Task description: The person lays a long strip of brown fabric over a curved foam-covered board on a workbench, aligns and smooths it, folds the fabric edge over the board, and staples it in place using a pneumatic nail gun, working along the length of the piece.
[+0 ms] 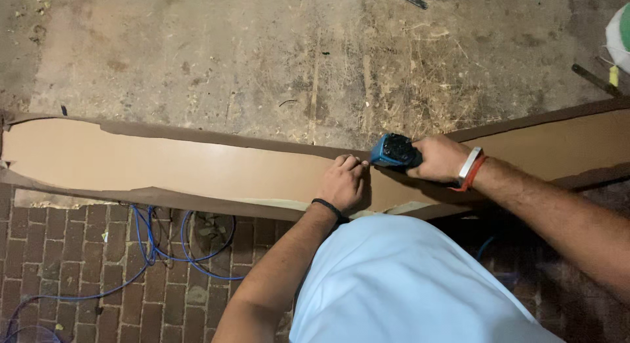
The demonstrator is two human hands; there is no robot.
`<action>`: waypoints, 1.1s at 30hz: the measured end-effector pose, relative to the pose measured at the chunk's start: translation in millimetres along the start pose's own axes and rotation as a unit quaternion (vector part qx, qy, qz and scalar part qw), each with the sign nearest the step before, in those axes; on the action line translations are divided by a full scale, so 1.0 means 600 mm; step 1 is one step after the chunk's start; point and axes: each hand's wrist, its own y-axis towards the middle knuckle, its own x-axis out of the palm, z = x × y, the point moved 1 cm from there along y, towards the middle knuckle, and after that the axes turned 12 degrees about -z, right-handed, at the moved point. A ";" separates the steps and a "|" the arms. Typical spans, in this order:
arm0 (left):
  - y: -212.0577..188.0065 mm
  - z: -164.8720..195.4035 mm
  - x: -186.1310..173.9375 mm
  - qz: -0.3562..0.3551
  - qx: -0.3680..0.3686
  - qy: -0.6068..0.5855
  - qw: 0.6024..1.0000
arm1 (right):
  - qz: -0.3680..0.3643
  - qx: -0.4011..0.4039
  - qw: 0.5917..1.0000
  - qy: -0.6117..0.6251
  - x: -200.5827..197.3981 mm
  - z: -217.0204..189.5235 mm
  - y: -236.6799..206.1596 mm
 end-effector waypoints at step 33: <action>0.014 -0.019 -0.017 0.054 -0.079 -0.141 0.985 | 0.064 0.127 0.984 0.107 0.025 0.036 -0.058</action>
